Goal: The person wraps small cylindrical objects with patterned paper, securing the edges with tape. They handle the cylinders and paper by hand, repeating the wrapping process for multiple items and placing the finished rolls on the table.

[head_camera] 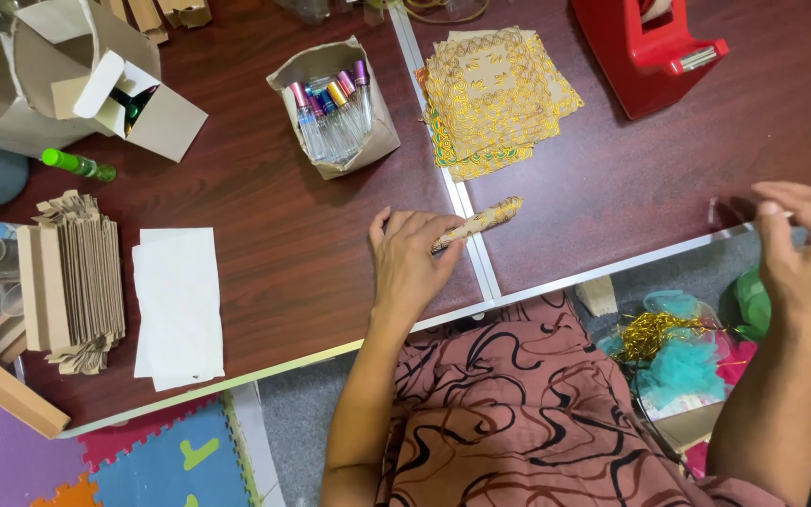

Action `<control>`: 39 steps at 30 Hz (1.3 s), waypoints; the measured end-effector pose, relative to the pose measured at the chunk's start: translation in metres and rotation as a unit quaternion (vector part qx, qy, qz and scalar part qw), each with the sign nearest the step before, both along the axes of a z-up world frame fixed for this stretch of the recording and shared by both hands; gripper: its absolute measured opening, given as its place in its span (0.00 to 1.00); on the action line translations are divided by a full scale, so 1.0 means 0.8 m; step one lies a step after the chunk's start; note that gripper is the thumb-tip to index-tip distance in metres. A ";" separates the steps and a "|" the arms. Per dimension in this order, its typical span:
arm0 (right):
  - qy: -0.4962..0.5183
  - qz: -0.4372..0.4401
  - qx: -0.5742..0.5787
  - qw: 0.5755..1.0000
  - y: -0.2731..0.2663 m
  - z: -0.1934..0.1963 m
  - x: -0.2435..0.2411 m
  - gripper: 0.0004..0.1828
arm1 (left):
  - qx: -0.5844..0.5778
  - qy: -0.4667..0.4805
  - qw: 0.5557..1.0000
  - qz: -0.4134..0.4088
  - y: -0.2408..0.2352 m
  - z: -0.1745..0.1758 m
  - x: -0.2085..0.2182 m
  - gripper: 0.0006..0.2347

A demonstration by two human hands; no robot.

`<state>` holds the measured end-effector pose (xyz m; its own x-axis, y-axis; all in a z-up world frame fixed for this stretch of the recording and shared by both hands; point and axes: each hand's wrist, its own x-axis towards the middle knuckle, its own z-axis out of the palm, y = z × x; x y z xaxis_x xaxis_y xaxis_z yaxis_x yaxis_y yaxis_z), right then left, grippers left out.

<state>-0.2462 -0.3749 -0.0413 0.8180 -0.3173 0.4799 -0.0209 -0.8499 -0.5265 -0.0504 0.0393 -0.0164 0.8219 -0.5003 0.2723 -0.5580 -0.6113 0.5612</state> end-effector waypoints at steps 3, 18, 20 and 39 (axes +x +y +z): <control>-0.050 -0.049 0.052 0.996 -0.021 -0.019 0.014 0.03 | 0.008 0.005 1.000 -0.003 0.000 0.000 0.002 0.08; 0.228 0.115 0.290 0.922 -0.039 0.109 0.253 0.06 | -0.025 0.002 1.000 -0.013 0.005 -0.009 0.004 0.07; 0.230 0.107 0.320 0.913 -0.044 0.102 0.257 0.04 | -0.025 -0.001 1.000 -0.012 0.004 -0.010 0.005 0.07; 0.158 0.050 0.402 0.900 -0.045 0.097 0.232 0.03 | -0.029 0.017 0.999 -0.012 0.005 -0.006 0.004 0.07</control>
